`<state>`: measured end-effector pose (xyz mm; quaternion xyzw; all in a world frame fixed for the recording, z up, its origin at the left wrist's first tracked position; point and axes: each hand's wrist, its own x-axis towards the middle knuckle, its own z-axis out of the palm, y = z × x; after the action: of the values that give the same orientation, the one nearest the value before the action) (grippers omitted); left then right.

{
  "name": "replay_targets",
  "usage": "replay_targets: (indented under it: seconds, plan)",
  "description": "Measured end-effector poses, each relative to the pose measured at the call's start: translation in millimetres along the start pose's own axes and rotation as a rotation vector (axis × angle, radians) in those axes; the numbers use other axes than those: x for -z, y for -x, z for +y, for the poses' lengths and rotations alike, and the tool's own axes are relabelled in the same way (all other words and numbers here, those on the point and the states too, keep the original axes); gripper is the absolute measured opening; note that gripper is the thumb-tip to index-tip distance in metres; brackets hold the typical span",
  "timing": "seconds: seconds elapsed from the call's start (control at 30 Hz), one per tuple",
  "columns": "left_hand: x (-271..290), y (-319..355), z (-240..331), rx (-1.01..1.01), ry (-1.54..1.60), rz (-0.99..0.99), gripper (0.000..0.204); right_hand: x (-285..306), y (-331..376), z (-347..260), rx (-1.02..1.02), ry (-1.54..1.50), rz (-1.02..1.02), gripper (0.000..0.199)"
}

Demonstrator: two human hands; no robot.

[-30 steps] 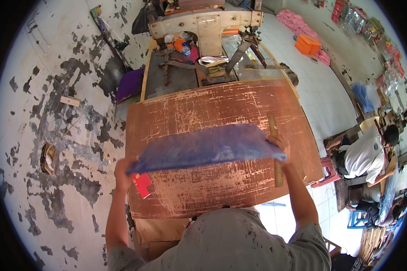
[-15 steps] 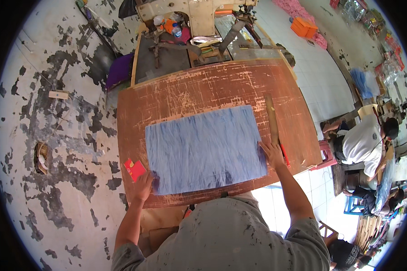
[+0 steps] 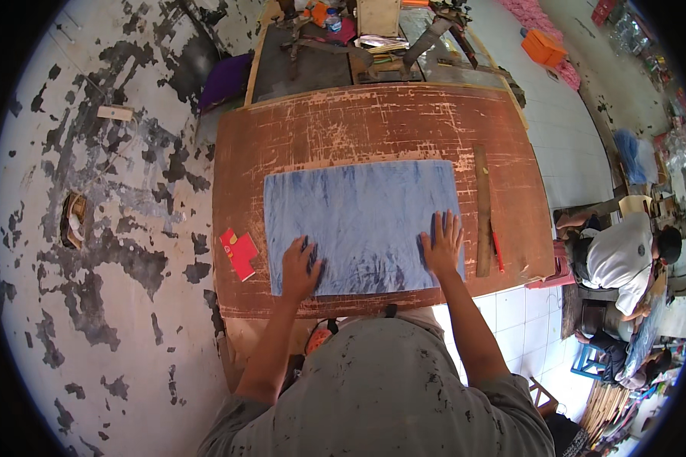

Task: The person aligns a wooden ruler on a patterned sheet and trims the edges using a utility knife, removing the cut strips and smoothing the sheet on the table.

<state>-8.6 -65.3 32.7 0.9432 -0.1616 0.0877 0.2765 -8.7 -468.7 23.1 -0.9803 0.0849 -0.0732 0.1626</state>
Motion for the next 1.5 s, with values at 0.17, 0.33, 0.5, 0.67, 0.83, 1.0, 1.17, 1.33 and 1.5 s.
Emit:
replay_targets:
  seconds: [0.17, 0.33, 0.5, 0.67, 0.83, 1.0, 1.17, 1.33, 1.5]
  plan:
    - [-36.5, -3.3, 16.3, 0.105, -0.117, -0.067, 0.072, -8.4, -13.5, -14.4, -0.071, 0.079, -0.070, 0.078]
    - [-48.9, -13.2, 22.0, 0.141, -0.121, -0.078, 0.079, -8.3, -40.2, -5.0, -0.032, 0.084, -0.059, 0.081]
    - [-52.5, -14.1, 22.2, 0.149, -0.141, -0.076, 0.081, -14.5, -44.5, -3.5, -0.034, 0.119, -0.068, 0.079]
    - [-56.1, -16.3, 21.1, 0.128, -0.190, -0.078, 0.080, -13.7, -46.6, -7.6, -0.033, 0.146, -0.092, 0.079]
    - [-52.5, -20.9, 25.7, 0.146, -0.203, -0.125, 0.080, -10.0, -48.8, -9.6, -0.052, 0.150, -0.104, 0.080]
    - [-53.7, -21.9, 27.2, 0.151, -0.211, -0.155, 0.081, -8.8, -48.2, -5.7, -0.058, 0.126, -0.119, 0.079]
    - [-52.4, -19.1, 24.1, 0.137, -0.192, -0.128, 0.081, -11.3, -47.5, -4.5, -0.044, 0.095, -0.079, 0.081]
    - [-49.7, -18.9, 19.8, 0.097, -0.182, -0.094, 0.082, -11.5, -44.0, -5.1, -0.038, 0.048, -0.027, 0.080]
    - [-41.6, -18.0, 17.1, 0.131, -0.160, -0.135, 0.082, -16.7, -31.3, -9.7, -0.081, 0.051, -0.033, 0.079]
